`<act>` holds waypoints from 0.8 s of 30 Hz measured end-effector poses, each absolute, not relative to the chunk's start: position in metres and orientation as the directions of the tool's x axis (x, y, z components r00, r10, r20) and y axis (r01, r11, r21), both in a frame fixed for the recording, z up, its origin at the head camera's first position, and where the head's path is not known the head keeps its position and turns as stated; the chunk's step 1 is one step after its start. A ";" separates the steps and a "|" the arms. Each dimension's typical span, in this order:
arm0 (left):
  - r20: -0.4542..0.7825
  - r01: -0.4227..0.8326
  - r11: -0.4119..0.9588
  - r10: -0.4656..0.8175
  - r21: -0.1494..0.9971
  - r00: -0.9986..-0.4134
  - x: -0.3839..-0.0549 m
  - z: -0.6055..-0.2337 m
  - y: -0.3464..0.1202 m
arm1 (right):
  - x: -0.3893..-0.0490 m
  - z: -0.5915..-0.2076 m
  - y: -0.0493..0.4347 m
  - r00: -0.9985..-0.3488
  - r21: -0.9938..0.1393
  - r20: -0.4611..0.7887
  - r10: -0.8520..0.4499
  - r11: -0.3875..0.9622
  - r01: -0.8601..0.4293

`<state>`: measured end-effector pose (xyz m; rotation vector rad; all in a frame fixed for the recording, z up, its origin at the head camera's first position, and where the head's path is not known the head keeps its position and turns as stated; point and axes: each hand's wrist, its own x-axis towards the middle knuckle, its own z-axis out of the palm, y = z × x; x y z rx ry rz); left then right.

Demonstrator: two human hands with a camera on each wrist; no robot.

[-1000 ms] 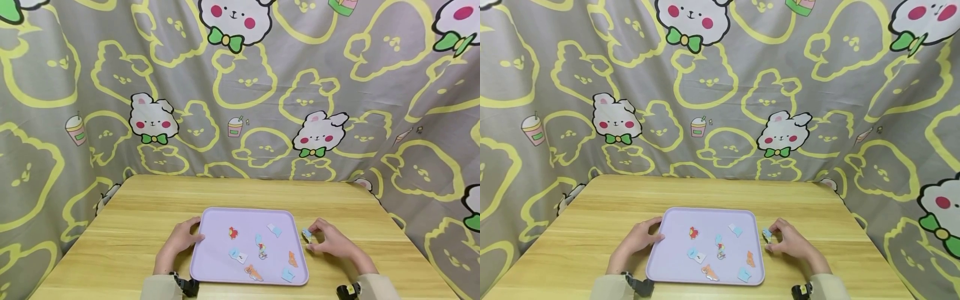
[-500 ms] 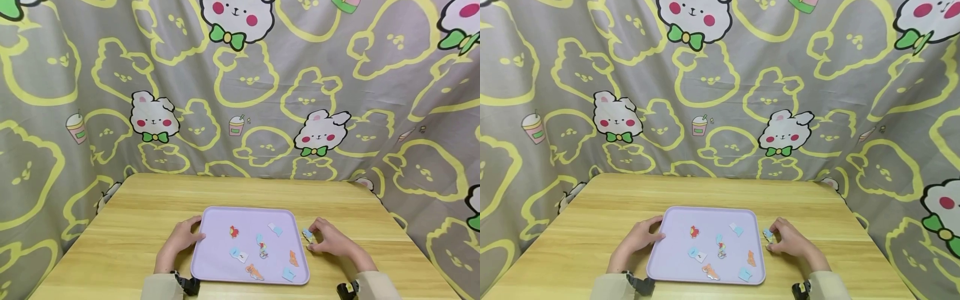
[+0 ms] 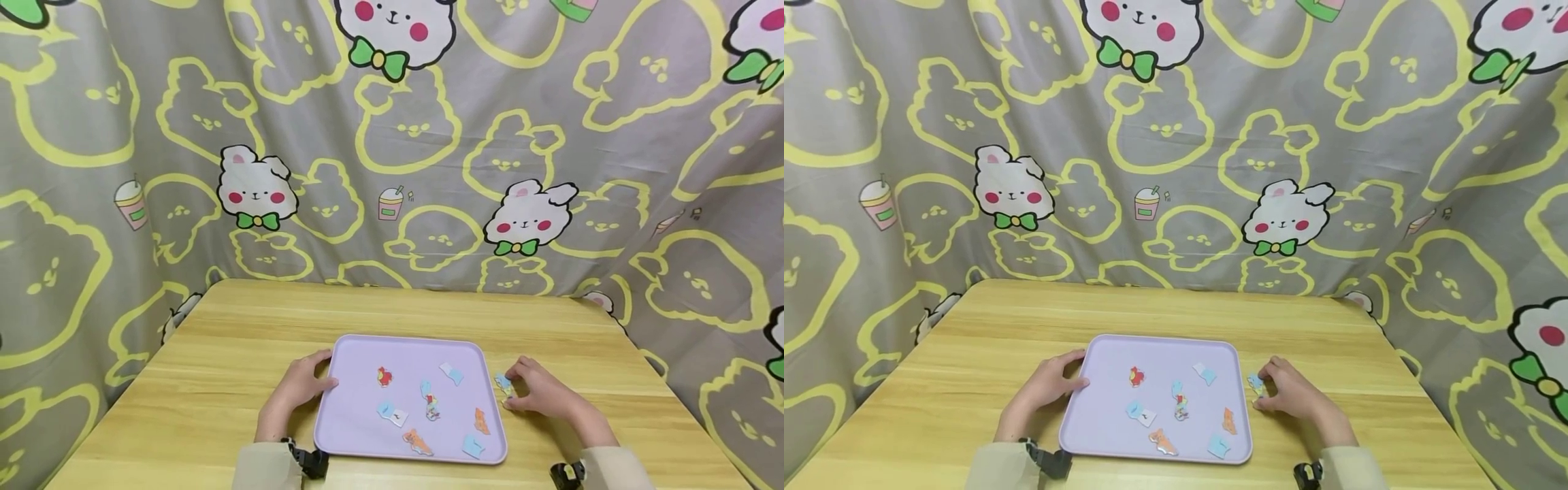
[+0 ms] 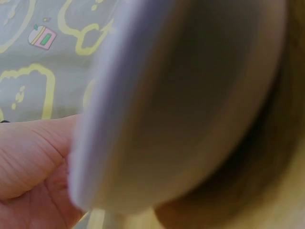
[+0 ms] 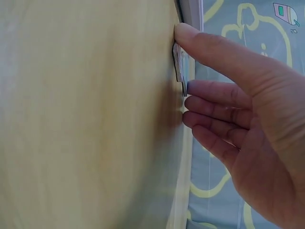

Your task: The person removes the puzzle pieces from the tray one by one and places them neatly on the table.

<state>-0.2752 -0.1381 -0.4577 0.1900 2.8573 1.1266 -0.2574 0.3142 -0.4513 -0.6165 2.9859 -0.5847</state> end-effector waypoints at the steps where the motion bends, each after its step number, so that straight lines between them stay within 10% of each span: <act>1: -0.014 0.090 0.723 0.137 0.684 -0.990 -0.275 -0.457 -0.138 | -0.257 -0.452 0.315 -0.922 -0.368 0.042 -0.386 0.852 -0.373; 24: -0.021 0.083 0.713 0.136 0.696 -0.991 -0.275 -0.456 -0.138 | -0.251 -0.452 0.274 -0.882 -0.432 0.229 -0.411 0.769 -0.471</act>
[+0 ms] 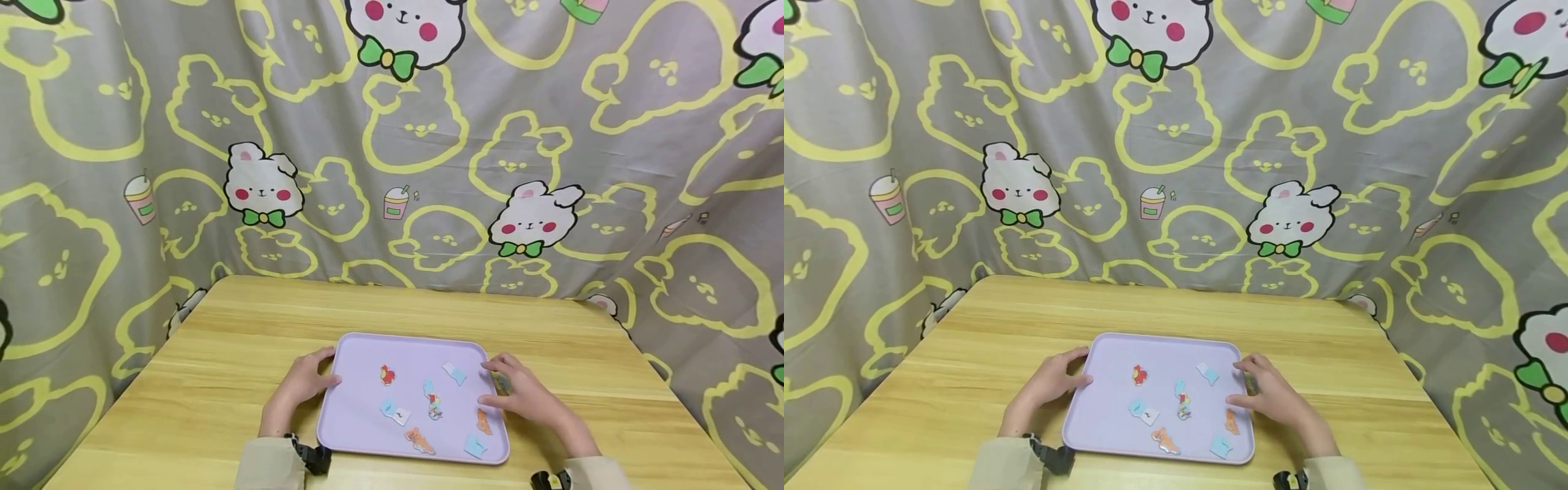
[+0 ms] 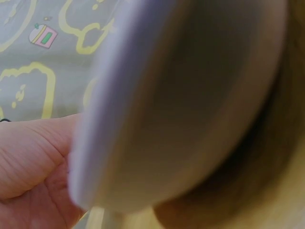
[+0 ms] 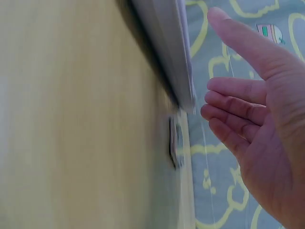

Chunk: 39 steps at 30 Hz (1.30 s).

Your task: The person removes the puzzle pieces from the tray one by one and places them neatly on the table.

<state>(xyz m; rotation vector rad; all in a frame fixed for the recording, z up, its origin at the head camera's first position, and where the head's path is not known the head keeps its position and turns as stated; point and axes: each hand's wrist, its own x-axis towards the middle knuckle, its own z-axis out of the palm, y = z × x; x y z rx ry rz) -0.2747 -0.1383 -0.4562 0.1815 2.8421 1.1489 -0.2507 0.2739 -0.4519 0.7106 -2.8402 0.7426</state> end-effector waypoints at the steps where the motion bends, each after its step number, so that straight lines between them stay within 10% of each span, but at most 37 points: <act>1: -0.021 0.082 0.711 0.135 0.698 -0.991 -0.275 -0.456 -0.138 | -0.251 -0.452 0.271 -0.877 -0.431 0.231 -0.421 0.764 -0.480; 39: -0.030 0.071 0.715 0.129 0.696 -0.991 -0.273 -0.453 -0.140 | -0.261 -0.449 0.194 -0.779 -0.342 0.057 -0.625 0.720 -0.603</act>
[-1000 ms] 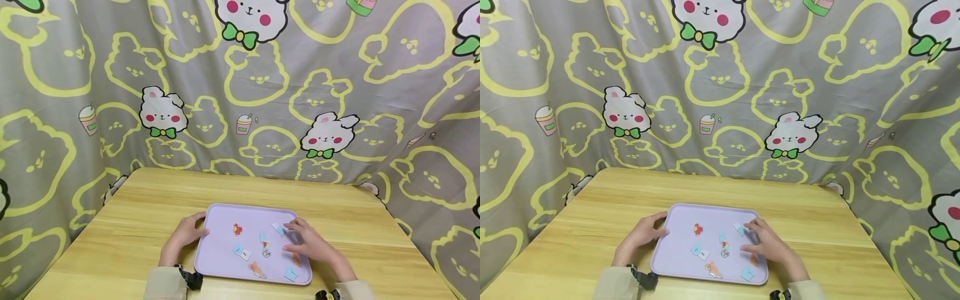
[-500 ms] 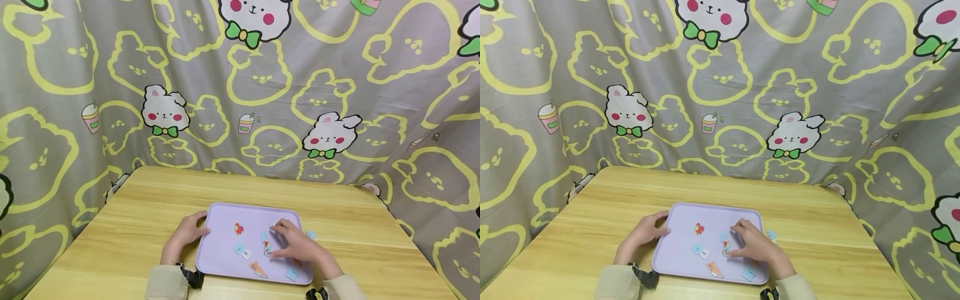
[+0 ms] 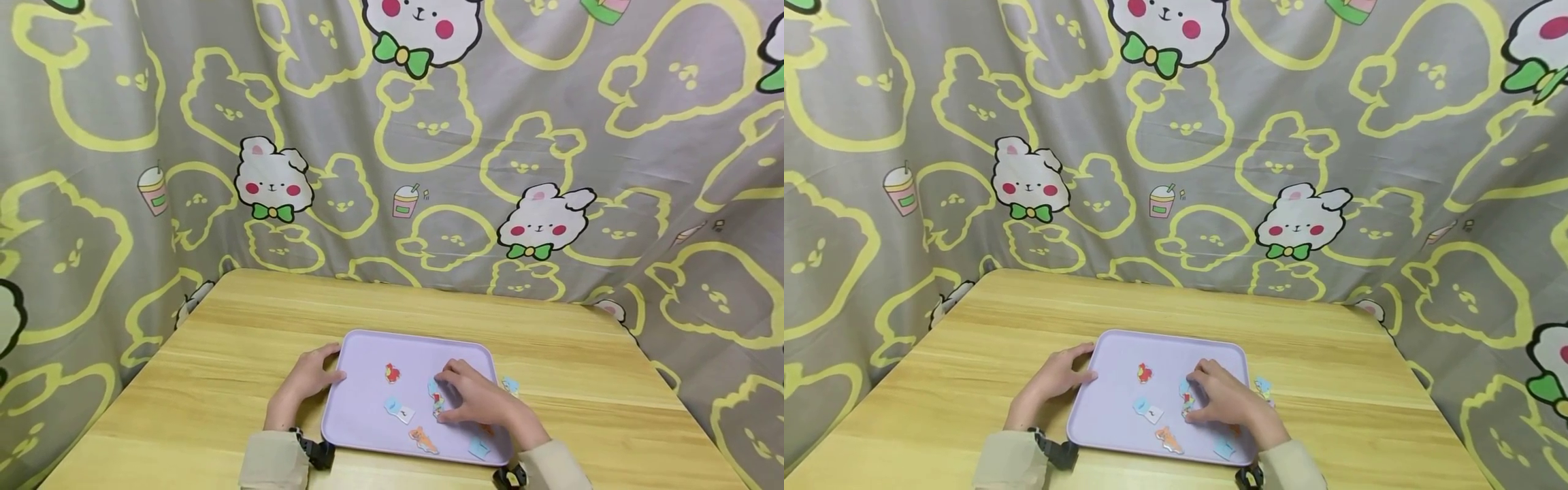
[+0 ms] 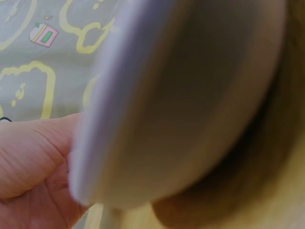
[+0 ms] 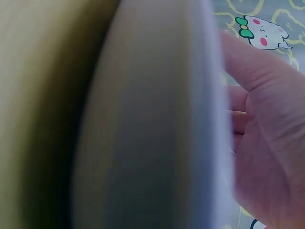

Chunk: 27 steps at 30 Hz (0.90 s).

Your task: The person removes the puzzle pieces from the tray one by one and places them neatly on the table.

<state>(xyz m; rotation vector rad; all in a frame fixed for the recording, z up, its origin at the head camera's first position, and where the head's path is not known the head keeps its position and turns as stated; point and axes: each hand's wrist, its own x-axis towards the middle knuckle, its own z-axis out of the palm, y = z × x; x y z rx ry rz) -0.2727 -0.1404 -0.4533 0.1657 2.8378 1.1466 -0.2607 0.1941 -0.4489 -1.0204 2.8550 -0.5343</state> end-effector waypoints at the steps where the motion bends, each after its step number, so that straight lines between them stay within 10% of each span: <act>1: -0.028 0.074 0.715 0.130 0.695 -0.991 -0.273 -0.453 -0.140 | -0.261 -0.449 0.194 -0.780 -0.337 0.053 -0.624 0.724 -0.602; 27: -0.013 0.090 0.711 0.138 0.697 -0.990 -0.274 -0.456 -0.141 | -0.267 -0.446 0.188 -0.754 -0.352 0.029 -0.657 0.699 -0.623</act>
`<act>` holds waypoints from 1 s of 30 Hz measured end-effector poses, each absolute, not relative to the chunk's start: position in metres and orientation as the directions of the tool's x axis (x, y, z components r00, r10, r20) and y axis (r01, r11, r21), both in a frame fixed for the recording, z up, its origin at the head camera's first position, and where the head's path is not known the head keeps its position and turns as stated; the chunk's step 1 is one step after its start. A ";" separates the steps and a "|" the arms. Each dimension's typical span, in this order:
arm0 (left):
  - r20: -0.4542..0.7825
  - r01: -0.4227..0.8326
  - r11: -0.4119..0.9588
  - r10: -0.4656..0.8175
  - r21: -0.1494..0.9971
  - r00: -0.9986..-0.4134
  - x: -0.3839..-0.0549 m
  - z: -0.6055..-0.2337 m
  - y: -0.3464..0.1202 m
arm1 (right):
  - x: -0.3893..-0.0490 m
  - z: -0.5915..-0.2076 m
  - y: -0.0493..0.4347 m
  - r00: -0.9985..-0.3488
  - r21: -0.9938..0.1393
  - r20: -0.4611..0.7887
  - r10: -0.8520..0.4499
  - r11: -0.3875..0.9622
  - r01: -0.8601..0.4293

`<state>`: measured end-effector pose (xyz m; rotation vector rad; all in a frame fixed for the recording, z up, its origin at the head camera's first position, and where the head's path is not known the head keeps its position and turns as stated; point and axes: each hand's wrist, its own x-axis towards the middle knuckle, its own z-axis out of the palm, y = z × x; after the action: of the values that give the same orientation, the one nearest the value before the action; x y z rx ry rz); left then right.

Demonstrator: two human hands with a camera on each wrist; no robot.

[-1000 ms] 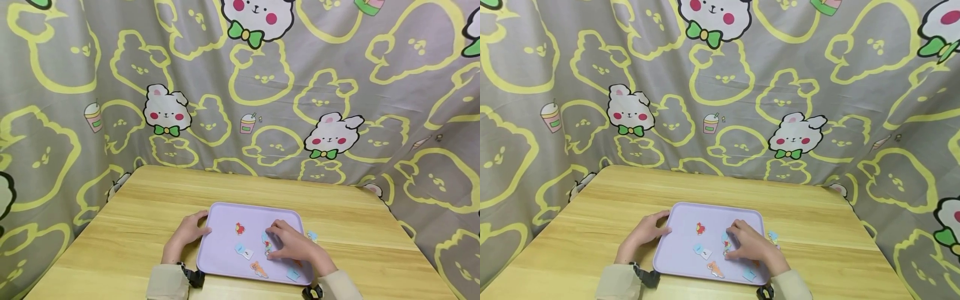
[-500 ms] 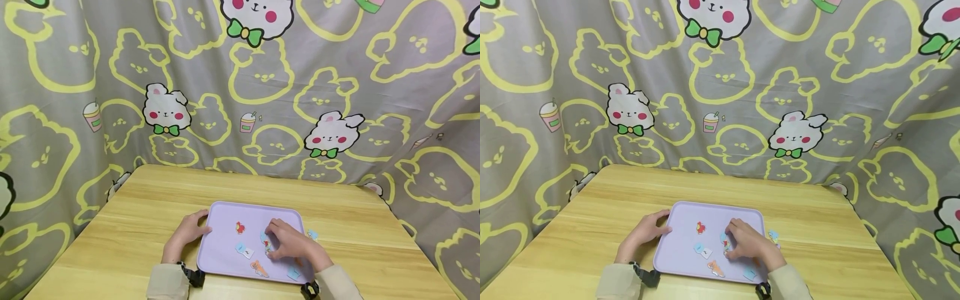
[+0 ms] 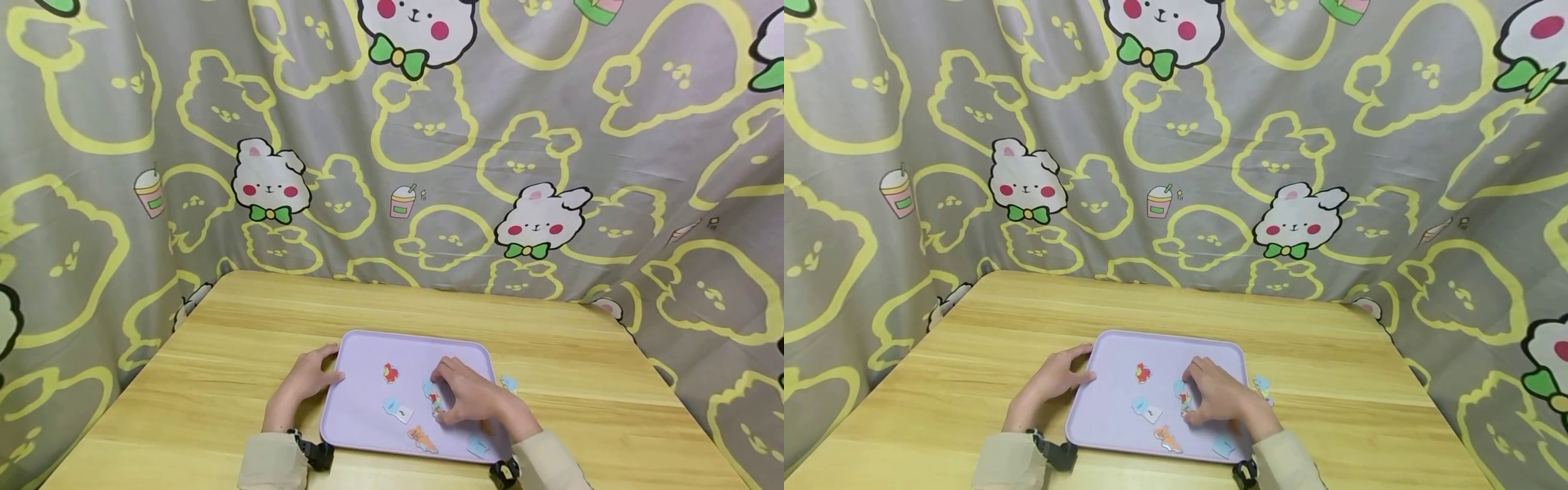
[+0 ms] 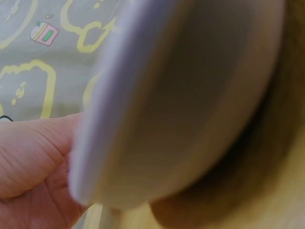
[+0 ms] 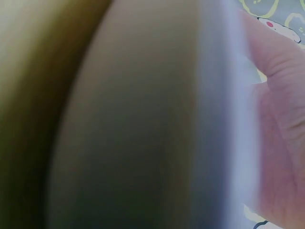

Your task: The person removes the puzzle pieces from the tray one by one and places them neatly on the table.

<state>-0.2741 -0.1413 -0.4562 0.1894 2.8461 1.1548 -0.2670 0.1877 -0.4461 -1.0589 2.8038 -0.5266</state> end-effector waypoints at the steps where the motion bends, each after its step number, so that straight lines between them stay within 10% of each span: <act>1: -0.014 0.089 0.711 0.137 0.697 -0.990 -0.274 -0.457 -0.141 | -0.267 -0.446 0.188 -0.752 -0.351 0.028 -0.658 0.698 -0.624; 30: -0.028 0.073 0.701 0.131 0.710 -0.991 -0.275 -0.457 -0.141 | -0.268 -0.439 0.195 -0.701 -0.466 -0.106 -0.705 0.658 -0.591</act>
<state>-0.2755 -0.1407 -0.4572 0.1698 2.8268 1.1742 -0.2677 0.1953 -0.4386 -1.0399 2.5990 -0.5868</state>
